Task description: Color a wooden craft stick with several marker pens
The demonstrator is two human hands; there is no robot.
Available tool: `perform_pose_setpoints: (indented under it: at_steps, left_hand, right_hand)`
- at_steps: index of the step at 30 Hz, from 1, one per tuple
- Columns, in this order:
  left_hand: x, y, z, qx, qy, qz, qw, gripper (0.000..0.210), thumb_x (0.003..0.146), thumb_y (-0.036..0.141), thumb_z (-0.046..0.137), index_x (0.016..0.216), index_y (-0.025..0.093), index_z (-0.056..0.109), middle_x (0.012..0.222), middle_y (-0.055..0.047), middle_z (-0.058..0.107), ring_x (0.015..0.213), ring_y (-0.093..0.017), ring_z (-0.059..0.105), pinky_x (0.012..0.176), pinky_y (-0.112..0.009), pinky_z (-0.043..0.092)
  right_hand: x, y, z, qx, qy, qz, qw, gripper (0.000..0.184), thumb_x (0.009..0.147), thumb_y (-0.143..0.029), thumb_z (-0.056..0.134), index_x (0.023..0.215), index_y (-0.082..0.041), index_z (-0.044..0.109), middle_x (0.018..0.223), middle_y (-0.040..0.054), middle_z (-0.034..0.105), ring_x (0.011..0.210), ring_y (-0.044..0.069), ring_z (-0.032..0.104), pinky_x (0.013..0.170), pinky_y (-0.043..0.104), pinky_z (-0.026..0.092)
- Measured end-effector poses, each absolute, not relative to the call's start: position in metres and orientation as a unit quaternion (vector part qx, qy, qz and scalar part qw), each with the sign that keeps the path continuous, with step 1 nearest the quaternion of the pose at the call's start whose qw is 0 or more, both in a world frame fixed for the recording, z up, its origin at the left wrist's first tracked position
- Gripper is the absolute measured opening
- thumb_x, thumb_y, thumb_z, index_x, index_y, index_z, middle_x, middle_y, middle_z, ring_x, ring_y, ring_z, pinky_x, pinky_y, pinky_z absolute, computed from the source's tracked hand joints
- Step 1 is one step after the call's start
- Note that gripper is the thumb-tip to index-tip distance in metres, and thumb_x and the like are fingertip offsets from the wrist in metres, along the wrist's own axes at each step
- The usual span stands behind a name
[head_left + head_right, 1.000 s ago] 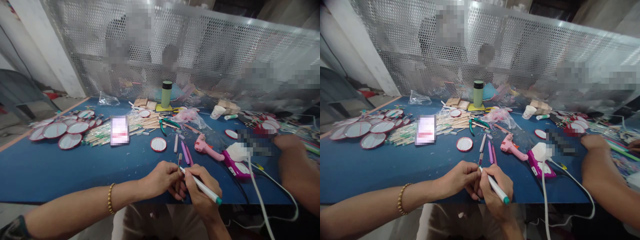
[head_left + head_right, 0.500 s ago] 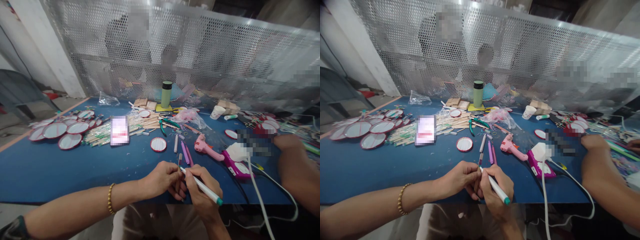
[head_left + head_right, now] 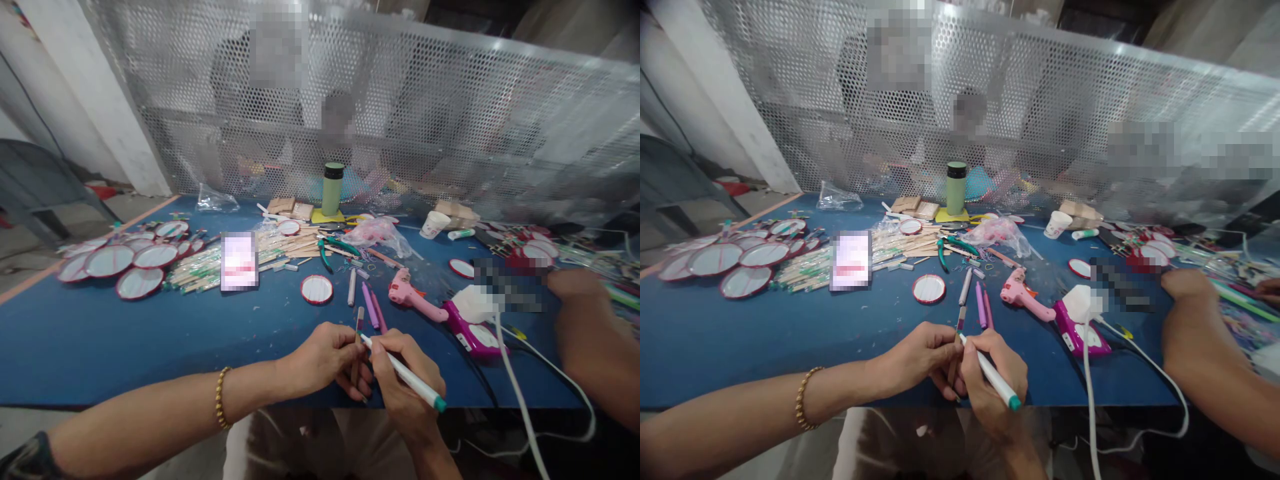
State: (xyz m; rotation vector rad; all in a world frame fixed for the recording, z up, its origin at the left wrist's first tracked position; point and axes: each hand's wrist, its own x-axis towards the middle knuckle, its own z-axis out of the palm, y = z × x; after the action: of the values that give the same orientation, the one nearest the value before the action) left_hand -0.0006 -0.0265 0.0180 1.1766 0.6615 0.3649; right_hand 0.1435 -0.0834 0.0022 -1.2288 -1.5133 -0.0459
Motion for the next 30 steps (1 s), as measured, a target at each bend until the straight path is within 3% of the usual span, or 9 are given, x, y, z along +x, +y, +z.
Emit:
perform_pose_setpoints:
  at_steps: [15,30]
  left_hand:
    - [0.0003,-0.0270,0.0209,0.533,0.308,0.164,0.771,0.051,0.072,0.064,0.070,0.073,0.014,0.055,0.063,-0.003,0.065,0.056,-0.012,0.064,0.054,-0.024,0.053]
    - [0.0002,-0.0266,0.0187,0.531,0.308,0.166,0.771,0.056,0.068,0.068,0.071,0.074,0.014,0.056,0.064,-0.003,0.065,0.056,-0.012,0.064,0.055,-0.024,0.054]
  right_hand:
    - [0.1444,-0.0836,0.0051,-0.523,-0.628,-0.003,0.576,0.013,0.086,-0.025,0.062,0.074,-0.026,0.065,0.059,-0.0017,0.066,0.048,0.012,0.063,0.043,0.022,0.047]
    - [0.1484,-0.0814,0.0011,-0.512,-0.659,-0.026,0.551,0.011,0.088,-0.021,0.062,0.081,-0.029,0.063,0.060,-0.0010,0.066,0.048,0.012,0.064,0.045,0.023,0.052]
